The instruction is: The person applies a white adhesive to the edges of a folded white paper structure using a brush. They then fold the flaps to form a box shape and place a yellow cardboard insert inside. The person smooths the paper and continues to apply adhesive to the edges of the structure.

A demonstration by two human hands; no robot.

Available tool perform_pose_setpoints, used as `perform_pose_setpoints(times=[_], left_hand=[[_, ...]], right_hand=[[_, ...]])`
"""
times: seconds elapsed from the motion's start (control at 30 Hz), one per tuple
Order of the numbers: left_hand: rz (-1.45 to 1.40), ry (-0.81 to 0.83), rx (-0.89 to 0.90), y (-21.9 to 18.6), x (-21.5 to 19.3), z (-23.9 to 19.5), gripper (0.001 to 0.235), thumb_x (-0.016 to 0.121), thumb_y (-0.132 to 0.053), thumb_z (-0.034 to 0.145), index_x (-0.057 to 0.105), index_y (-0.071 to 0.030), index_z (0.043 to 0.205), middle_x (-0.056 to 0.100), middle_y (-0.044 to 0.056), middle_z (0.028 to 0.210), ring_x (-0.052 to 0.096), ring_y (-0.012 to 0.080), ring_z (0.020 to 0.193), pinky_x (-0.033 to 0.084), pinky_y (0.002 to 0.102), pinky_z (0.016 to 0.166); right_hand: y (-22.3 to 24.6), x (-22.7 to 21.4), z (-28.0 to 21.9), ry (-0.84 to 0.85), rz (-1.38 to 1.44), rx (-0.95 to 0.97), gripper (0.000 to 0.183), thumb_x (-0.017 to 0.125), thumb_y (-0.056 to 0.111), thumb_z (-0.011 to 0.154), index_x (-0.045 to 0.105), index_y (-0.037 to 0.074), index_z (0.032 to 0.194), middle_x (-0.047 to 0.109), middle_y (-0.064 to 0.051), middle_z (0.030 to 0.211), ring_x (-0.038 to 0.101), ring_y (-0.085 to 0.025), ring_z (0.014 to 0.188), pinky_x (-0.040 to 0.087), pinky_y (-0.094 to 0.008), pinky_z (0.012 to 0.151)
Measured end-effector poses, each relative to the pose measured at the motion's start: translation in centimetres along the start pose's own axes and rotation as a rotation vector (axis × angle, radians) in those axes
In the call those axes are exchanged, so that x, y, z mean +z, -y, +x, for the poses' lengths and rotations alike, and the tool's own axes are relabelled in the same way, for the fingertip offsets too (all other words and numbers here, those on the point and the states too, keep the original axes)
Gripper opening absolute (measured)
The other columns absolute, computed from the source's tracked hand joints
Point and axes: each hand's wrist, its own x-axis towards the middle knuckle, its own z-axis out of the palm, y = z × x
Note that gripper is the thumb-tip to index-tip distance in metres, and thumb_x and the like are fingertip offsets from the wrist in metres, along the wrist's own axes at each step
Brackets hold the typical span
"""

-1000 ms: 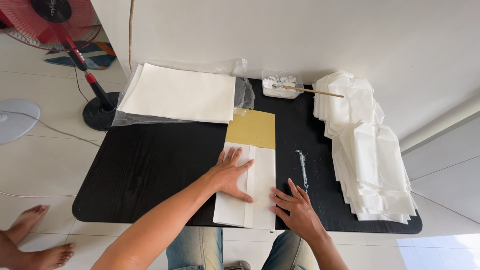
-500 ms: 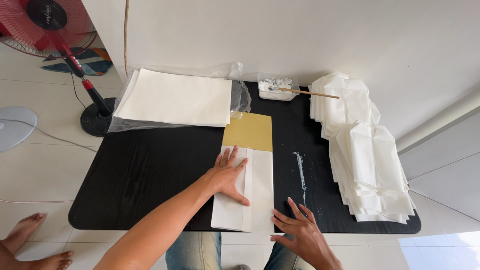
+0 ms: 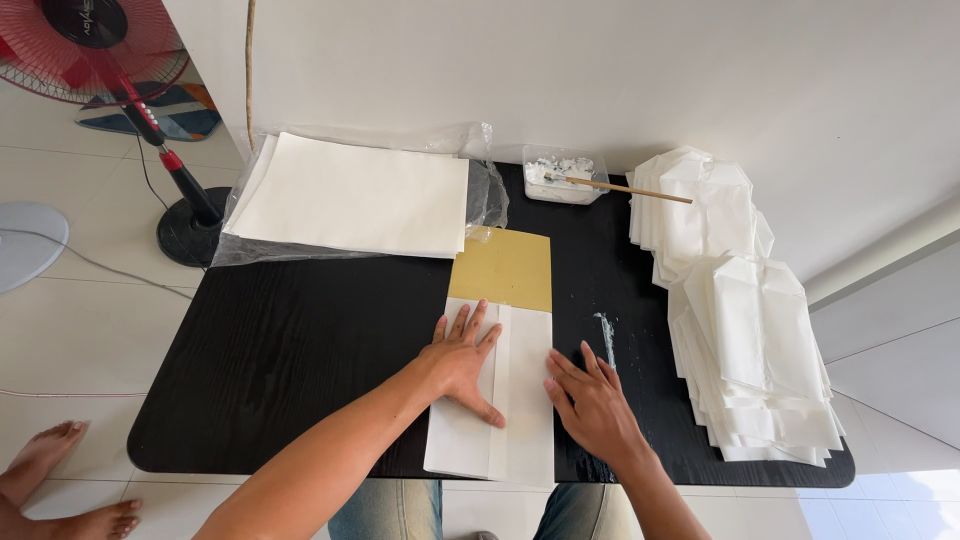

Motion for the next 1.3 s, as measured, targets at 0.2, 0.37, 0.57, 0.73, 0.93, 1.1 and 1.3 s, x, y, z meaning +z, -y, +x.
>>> perform_pose_setpoints(times=[0.2, 0.37, 0.57, 0.73, 0.93, 1.1, 1.3], left_hand=[[-0.073, -0.101, 0.061, 0.4, 0.0, -0.4, 0.148, 0.067, -0.087, 0.053, 0.007, -0.015, 0.168, -0.017, 0.017, 0.173, -0.01, 0.0395, 0.16, -0.004, 0.061, 0.127], [-0.074, -0.096, 0.048, 0.4, 0.1, -0.3, 0.149, 0.068, -0.088, 0.053, 0.005, -0.016, 0.168, -0.017, 0.016, 0.173, -0.012, 0.0384, 0.16, -0.006, 0.059, 0.127], [-0.031, -0.076, 0.016, 0.3, 0.9, 0.9, 0.153, 0.066, -0.09, 0.05, 0.0, -0.018, 0.168, -0.02, 0.014, 0.173, -0.015, 0.0379, 0.159, -0.009, 0.06, 0.125], [0.047, 0.047, -0.049, -0.4, 0.0, 0.2, 0.157, 0.062, -0.083, 0.05, -0.027, -0.02, 0.162, -0.044, 0.01, 0.165, -0.037, 0.0308, 0.154, -0.015, 0.053, 0.126], [0.036, 0.031, -0.039, -0.2, 0.4, 0.5, 0.154, 0.064, -0.082, 0.053, -0.027, -0.021, 0.162, -0.045, 0.01, 0.164, -0.038, 0.0323, 0.153, -0.015, 0.053, 0.126], [0.043, 0.018, -0.057, -0.2, 0.7, 0.5, 0.154, 0.063, -0.083, 0.054, -0.027, -0.022, 0.162, -0.044, 0.01, 0.164, -0.037, 0.0322, 0.154, -0.014, 0.053, 0.126], [0.012, -0.03, -0.041, 0.7, 2.0, -0.2, 0.154, 0.063, -0.084, 0.053, -0.025, -0.021, 0.163, -0.042, 0.012, 0.165, -0.037, 0.0323, 0.153, -0.016, 0.053, 0.126]], right_hand=[[-0.3, -0.9, 4.8, 0.031, -0.109, 0.114, 0.049, 0.039, 0.045, 0.109, 0.057, 0.021, 0.148, 0.051, 0.007, 0.157, 0.027, -0.032, 0.155, 0.025, -0.049, 0.124], [-1.4, -0.3, 6.3, 0.046, -0.187, 0.146, 0.05, 0.035, 0.046, 0.11, 0.054, 0.024, 0.151, 0.047, 0.013, 0.16, 0.026, -0.026, 0.157, 0.023, -0.046, 0.125], [1.0, -1.2, 3.2, 0.068, -0.197, 0.129, 0.051, 0.034, 0.045, 0.11, 0.052, 0.02, 0.152, 0.046, 0.007, 0.161, 0.023, -0.031, 0.157, 0.022, -0.049, 0.124], [0.9, 1.6, -3.5, -0.091, -0.147, -0.071, 0.05, 0.043, 0.036, 0.106, 0.054, 0.01, 0.147, 0.053, -0.002, 0.154, 0.029, -0.038, 0.153, 0.024, -0.053, 0.119], [2.1, 4.3, -11.7, -0.106, -0.186, -0.118, 0.049, 0.048, 0.034, 0.104, 0.052, 0.014, 0.149, 0.052, 0.002, 0.156, 0.026, -0.036, 0.153, 0.025, -0.051, 0.117], [0.9, 7.8, -15.0, -0.245, -0.311, -0.176, 0.048, 0.052, 0.039, 0.102, 0.057, 0.022, 0.146, 0.053, 0.011, 0.155, 0.033, -0.032, 0.151, 0.029, -0.045, 0.116], [3.4, 6.3, -14.1, -0.359, -0.089, -0.238, 0.029, 0.066, 0.035, 0.095, 0.078, 0.021, 0.117, 0.074, 0.007, 0.129, 0.051, -0.033, 0.139, 0.041, -0.046, 0.105]])
